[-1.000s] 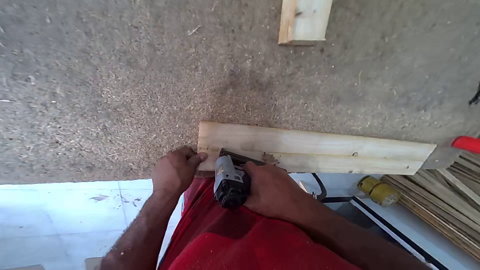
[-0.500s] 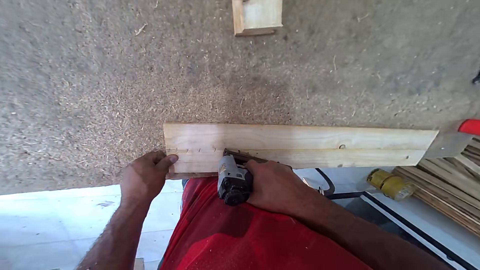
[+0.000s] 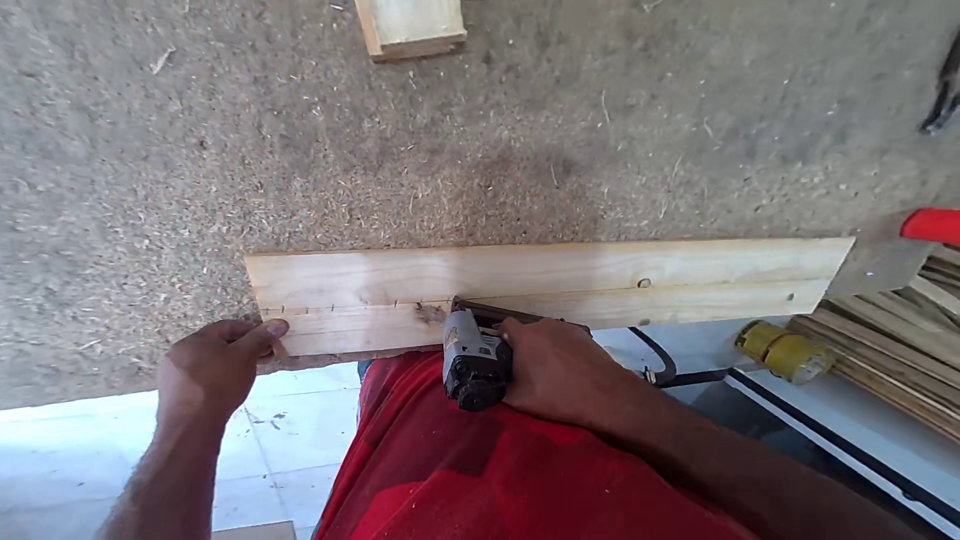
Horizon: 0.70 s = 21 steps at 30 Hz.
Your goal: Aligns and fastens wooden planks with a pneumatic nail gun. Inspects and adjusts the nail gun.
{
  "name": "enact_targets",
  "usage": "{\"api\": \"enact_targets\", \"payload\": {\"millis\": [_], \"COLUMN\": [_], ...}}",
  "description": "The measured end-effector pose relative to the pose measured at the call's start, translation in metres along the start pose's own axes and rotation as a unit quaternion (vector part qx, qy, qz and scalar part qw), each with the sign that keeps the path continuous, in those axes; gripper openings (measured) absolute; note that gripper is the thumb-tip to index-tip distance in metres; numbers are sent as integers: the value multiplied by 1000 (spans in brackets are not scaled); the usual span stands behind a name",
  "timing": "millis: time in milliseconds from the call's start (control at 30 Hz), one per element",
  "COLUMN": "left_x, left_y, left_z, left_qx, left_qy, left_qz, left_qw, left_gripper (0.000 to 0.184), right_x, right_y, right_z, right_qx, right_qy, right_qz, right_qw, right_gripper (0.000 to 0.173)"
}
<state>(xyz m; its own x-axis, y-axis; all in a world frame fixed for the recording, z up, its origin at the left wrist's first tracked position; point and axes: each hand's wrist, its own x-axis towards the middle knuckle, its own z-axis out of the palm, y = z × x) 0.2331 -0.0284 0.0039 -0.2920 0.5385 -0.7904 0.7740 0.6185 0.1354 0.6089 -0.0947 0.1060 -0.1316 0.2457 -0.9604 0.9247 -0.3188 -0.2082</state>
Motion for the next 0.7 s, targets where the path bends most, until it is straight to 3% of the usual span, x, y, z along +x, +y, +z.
{"api": "enact_targets", "payload": {"millis": [300, 700], "left_x": [-9, -34], "left_y": [5, 34], "left_z": [7, 16], "left_qx": [-24, -8], "left_qy": [24, 59], "left_qz": [-44, -70], "left_qw": [998, 996], "left_gripper": [45, 40], "right_x": [-11, -28], "right_y": [49, 118], "right_z": [5, 12], "right_qx": [-8, 3], "right_qy": [11, 20], "right_qz": [-2, 18], "right_qw": [1000, 1000], "right_gripper": [48, 47]}}
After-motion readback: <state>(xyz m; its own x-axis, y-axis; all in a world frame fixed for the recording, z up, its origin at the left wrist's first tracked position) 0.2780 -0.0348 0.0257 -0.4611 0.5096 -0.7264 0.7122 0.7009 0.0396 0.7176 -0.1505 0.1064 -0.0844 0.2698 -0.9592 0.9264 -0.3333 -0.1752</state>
